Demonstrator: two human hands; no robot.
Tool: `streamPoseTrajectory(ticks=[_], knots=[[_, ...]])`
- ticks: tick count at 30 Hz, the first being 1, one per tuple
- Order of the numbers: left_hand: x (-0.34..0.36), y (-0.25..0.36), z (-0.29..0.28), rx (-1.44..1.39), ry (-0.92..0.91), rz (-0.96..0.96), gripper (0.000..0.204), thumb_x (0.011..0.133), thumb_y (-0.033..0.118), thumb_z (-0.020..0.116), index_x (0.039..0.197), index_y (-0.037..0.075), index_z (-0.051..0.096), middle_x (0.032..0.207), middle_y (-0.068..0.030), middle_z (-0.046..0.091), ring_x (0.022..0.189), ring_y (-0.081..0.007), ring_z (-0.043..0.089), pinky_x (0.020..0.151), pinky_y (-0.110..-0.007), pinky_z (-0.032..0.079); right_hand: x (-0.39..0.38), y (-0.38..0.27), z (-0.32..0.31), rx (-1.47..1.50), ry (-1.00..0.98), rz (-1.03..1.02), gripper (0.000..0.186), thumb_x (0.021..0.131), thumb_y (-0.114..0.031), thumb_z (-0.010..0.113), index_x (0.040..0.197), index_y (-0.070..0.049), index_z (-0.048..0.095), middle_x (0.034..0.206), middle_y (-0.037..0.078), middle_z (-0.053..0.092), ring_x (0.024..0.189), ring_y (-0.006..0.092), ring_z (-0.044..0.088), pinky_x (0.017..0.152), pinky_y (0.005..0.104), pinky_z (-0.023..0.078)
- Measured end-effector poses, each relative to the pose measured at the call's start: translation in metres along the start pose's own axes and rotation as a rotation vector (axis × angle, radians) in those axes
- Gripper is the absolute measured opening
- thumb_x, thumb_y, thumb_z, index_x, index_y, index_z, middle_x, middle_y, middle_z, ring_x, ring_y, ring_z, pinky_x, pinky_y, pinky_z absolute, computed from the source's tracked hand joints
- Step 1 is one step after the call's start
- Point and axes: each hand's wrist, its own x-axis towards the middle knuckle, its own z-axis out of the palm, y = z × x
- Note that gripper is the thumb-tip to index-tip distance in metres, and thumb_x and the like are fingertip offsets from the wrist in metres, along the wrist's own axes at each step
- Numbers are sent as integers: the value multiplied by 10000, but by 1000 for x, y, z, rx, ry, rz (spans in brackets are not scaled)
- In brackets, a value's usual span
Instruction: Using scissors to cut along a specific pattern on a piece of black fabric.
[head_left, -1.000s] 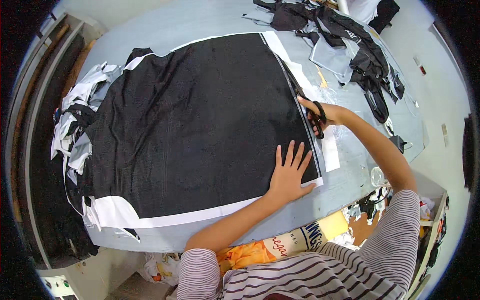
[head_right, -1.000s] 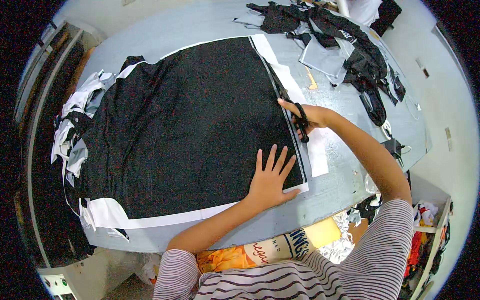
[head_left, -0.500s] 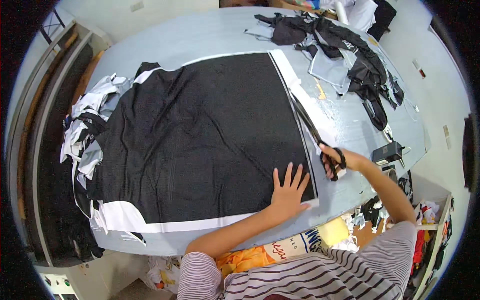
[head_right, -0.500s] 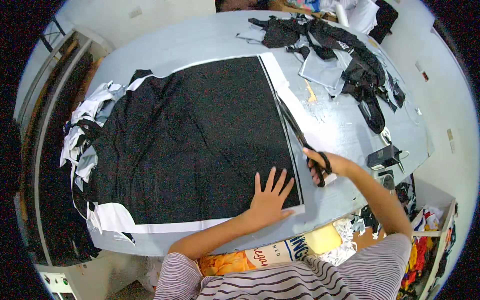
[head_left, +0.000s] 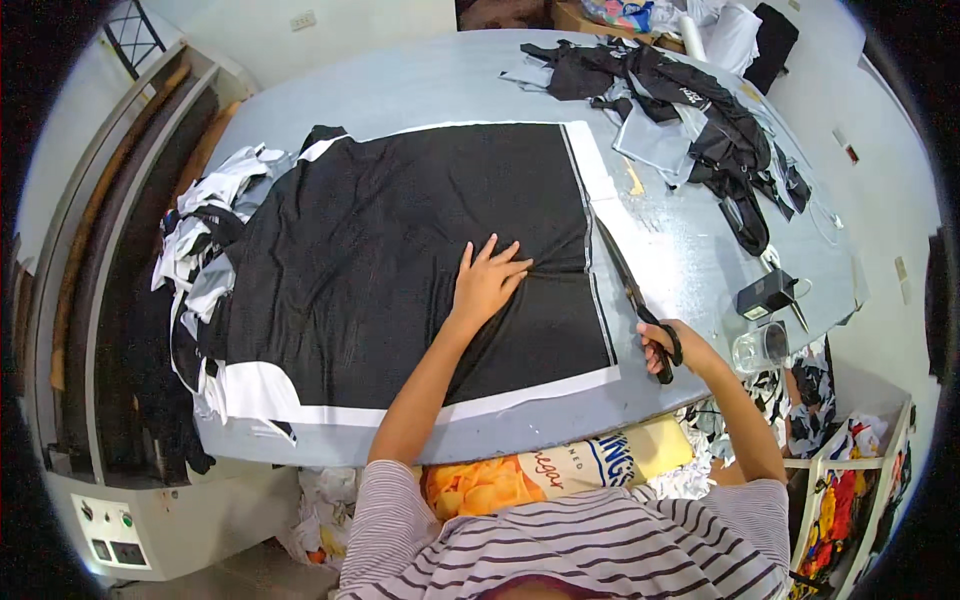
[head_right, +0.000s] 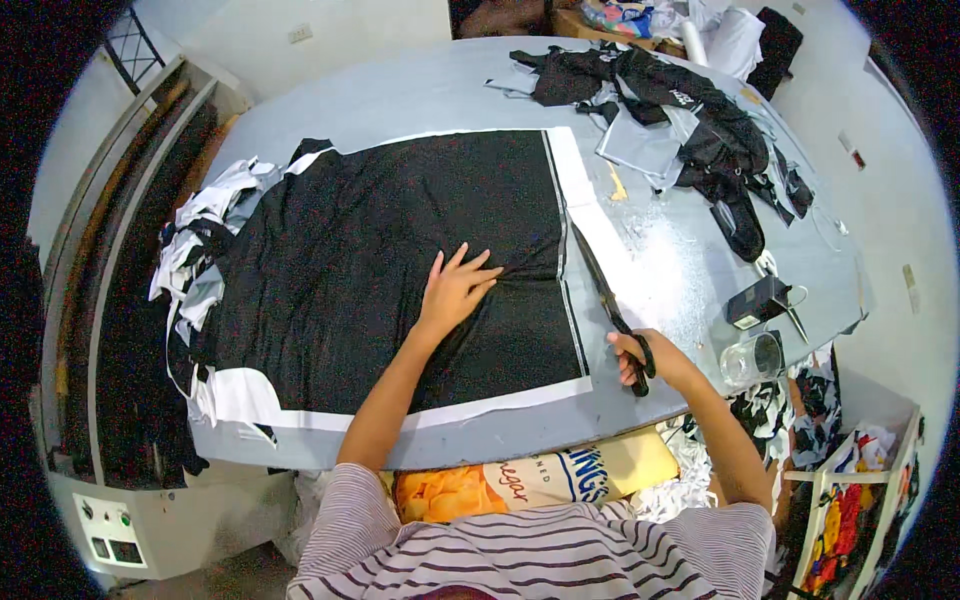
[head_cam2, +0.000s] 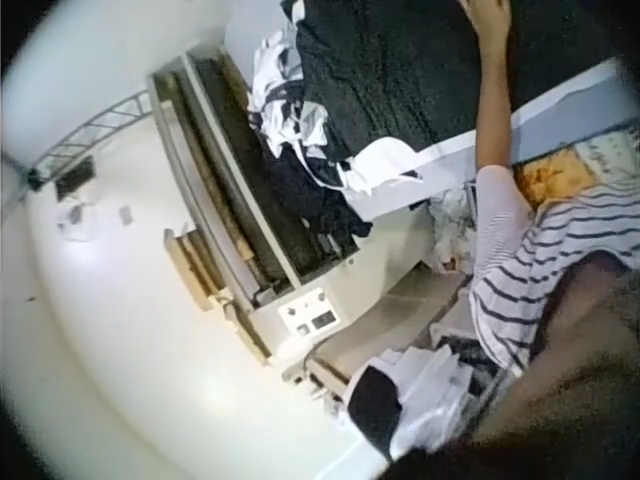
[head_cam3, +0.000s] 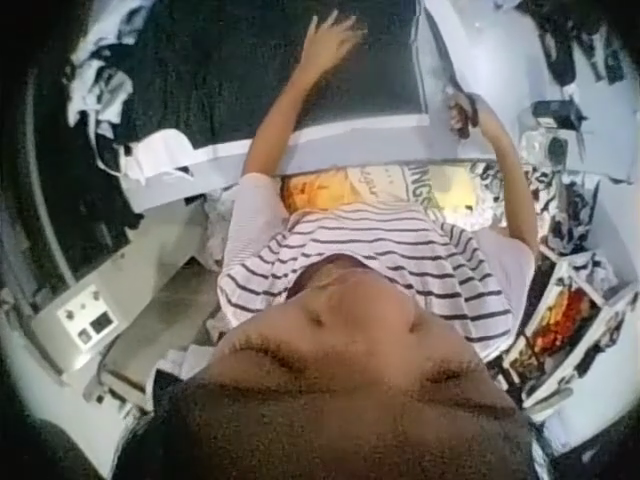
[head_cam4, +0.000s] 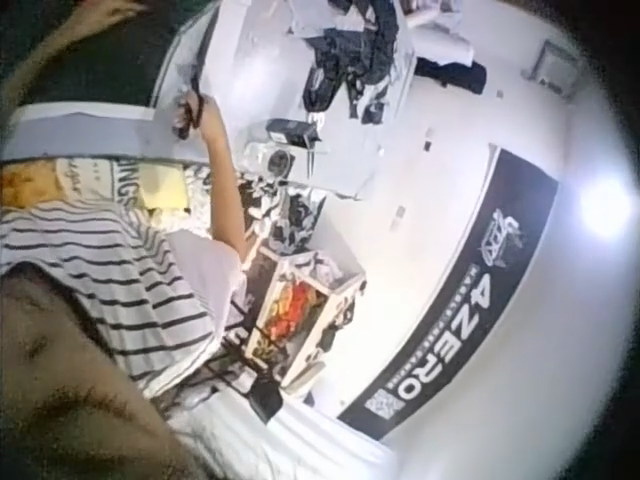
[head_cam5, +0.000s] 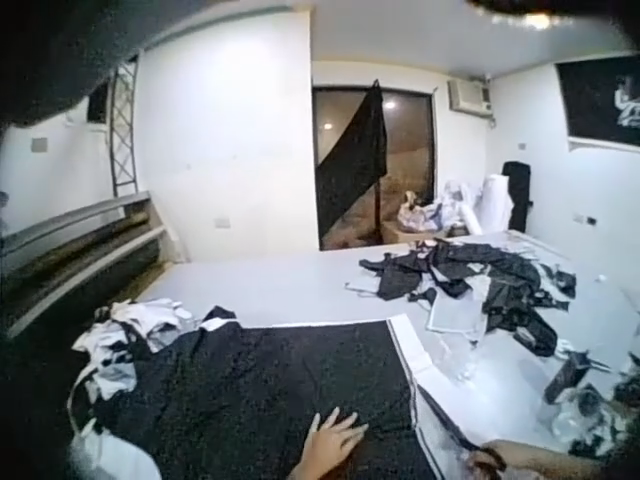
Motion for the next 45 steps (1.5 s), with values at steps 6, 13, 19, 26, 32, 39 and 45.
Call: streamPoseTrajectory(ticks=[6,13,19,26,32,39,45], knots=[[2,1,-6,-174,63,-97,128,761,227,694,823,120,726,930,-15,691,1131,-236,547,1032,-536,265,0,10,3,3,34,-70,430,811,-436,641,741,-29,518,590,48,526,479,141,543,474,253,457],[2,8,-1,-123,50,-131,181,826,263,637,898,118,720,980,-30,684,1164,-247,525,1044,-533,246,-2,10,5,-79,61,-66,439,821,-423,636,729,-11,513,577,51,521,468,150,557,446,269,464],[1,7,6,-112,55,-111,292,906,334,523,998,115,694,1092,-34,651,1193,-253,500,1053,-511,241,-1,10,4,-114,95,-75,463,815,-441,642,731,-3,518,585,49,523,458,144,557,430,268,465],[0,-7,6,-197,96,-53,290,920,273,501,985,62,690,1089,-126,641,1181,-265,509,1050,-482,283,1,8,22,-207,217,-121,502,761,-476,683,683,-2,538,547,39,513,439,127,545,412,259,416],[39,16,-2,-298,140,-147,310,933,247,485,936,8,683,994,-143,667,1008,-283,613,969,-433,406,-1,11,18,-213,298,-155,493,750,-480,685,653,-15,548,514,45,521,417,130,531,411,270,408],[228,175,133,-438,-344,305,579,896,392,504,1300,-15,424,1061,-246,605,987,-387,583,890,-450,443,1,38,-1,-470,258,-145,631,732,-637,573,801,-14,646,769,236,617,775,417,599,699,460,461],[291,169,271,-162,-47,31,316,854,151,465,1125,11,551,929,-242,625,828,-419,609,698,-497,482,12,43,14,-439,264,-196,567,788,-563,549,814,1,608,721,259,599,755,434,589,669,486,453]])
